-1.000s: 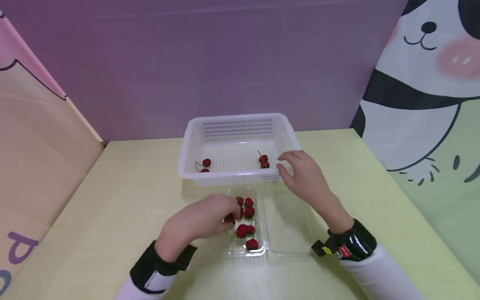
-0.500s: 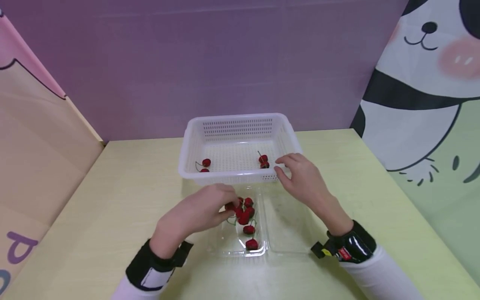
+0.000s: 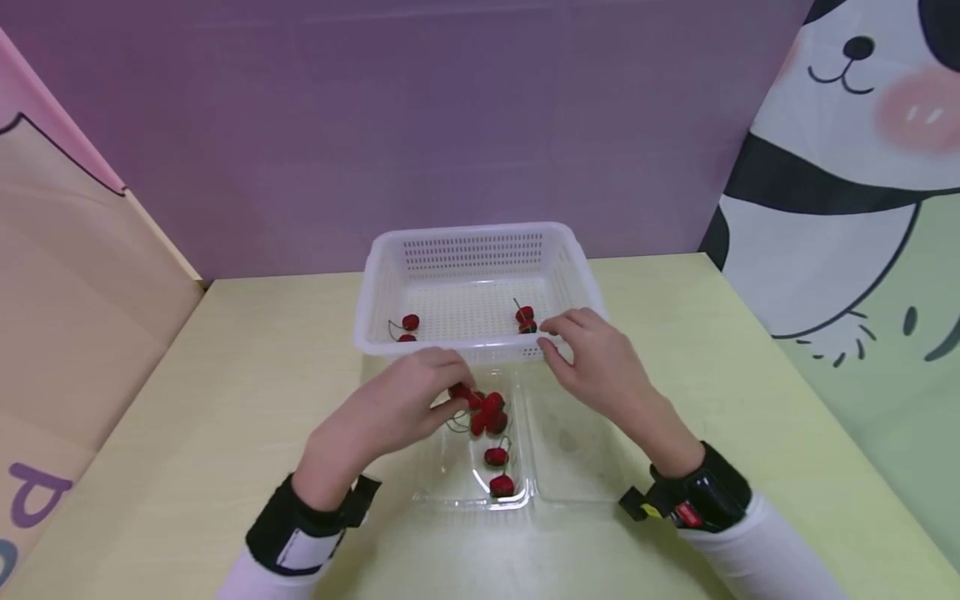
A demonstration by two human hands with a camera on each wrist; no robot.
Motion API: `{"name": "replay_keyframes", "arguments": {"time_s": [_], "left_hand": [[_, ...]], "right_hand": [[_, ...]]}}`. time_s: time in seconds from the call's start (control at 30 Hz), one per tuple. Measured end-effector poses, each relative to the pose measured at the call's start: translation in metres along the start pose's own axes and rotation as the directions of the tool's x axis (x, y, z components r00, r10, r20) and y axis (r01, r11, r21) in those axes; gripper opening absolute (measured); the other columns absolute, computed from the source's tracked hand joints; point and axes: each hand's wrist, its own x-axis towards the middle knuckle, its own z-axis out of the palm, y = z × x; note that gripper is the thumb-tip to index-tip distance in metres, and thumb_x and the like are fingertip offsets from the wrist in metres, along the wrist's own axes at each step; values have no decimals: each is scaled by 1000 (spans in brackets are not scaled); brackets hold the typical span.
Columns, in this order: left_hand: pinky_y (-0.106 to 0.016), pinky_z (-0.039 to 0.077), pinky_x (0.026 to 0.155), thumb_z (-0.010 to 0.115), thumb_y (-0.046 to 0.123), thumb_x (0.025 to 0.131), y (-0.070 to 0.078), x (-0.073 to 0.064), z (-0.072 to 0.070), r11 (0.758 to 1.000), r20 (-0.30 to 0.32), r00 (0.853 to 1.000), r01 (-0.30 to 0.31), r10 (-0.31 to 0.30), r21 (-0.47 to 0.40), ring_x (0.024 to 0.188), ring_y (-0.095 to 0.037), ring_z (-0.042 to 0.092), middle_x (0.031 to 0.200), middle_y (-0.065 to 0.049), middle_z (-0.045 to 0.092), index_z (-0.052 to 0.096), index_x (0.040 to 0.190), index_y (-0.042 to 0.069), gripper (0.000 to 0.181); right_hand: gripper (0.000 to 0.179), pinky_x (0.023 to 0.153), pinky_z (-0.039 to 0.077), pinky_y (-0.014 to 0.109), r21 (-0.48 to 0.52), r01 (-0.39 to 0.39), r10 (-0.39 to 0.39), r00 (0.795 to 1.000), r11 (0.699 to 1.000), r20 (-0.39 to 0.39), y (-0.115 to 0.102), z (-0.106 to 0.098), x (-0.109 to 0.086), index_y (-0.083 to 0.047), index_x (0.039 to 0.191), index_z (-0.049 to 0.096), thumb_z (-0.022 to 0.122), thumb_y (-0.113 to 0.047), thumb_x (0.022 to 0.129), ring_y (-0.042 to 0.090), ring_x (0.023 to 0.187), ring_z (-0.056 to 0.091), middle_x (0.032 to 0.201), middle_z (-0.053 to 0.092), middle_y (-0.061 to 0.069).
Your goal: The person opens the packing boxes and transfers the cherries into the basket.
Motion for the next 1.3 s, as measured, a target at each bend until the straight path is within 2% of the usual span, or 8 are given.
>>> {"name": "replay_keyframes", "arguments": {"time_s": [0.1, 0.23, 0.4, 0.6, 0.8, 1.0, 1.3], "left_hand": [[-18, 48, 77, 76, 7, 85, -1, 0, -2, 999, -41, 999, 1, 0, 37, 84, -11, 61, 93, 3, 64, 69, 96, 8, 12], [-19, 48, 78, 78, 8, 84, -3, -1, -5, 997, -96, 995, 4, 3, 73, 86, -11, 62, 94, 3, 64, 69, 97, 8, 15], [-19, 48, 78, 80, 8, 83, -5, -2, -9, 996, -133, 991, 4, 7, 85, 86, -12, 61, 94, 2, 64, 69, 97, 7, 17], [-18, 47, 75, 80, 7, 82, -11, -2, -10, 996, -164, 986, 12, 3, 90, 83, -12, 59, 92, 3, 62, 69, 95, 8, 17], [-19, 48, 77, 81, 7, 81, -19, -3, -12, 996, -212, 977, 32, -13, 85, 86, -13, 61, 95, 1, 63, 70, 97, 6, 19], [-19, 49, 77, 80, 2, 80, -30, -5, -15, 997, -263, 964, 60, -43, 56, 87, -13, 62, 97, -1, 63, 70, 99, 2, 21], [-24, 52, 77, 79, 1, 81, -43, -11, -21, 992, -328, 939, 122, -108, 21, 87, -15, 66, 100, -2, 63, 70, 99, 2, 20]], "right_hand": [[15, 65, 51, 30, -8, 31, -31, 999, 999, 20, -4, -1, 0, -6, 99, 71, 70, -18, 90, 19, 82, 63, 93, 66, 3], [13, 63, 51, 27, -12, 110, -109, 992, 994, 56, -10, -2, -2, -7, 96, 70, 72, -17, 88, 16, 78, 62, 88, 65, 0], [11, 68, 50, 27, 4, 200, -199, 975, 980, 103, -16, 2, -4, -9, 94, 71, 74, -15, 86, 16, 81, 63, 88, 65, -1], [11, 77, 49, 29, 82, 306, -315, 936, 948, 154, -19, 11, -6, -9, 94, 70, 75, -14, 85, 18, 84, 63, 90, 65, -2], [12, 81, 46, 30, 115, 403, -418, 890, 908, 181, -21, 16, -8, -10, 94, 71, 75, -16, 85, 17, 85, 62, 90, 64, -4], [9, 83, 44, 30, 124, 439, -456, 852, 890, 256, -26, 16, -9, -15, 95, 70, 72, -20, 88, 15, 88, 60, 92, 64, -4], [8, 84, 44, 27, 129, 458, -473, 816, 880, 333, -38, 16, -13, -16, 95, 69, 69, -24, 92, 13, 89, 59, 91, 63, -6]]}}
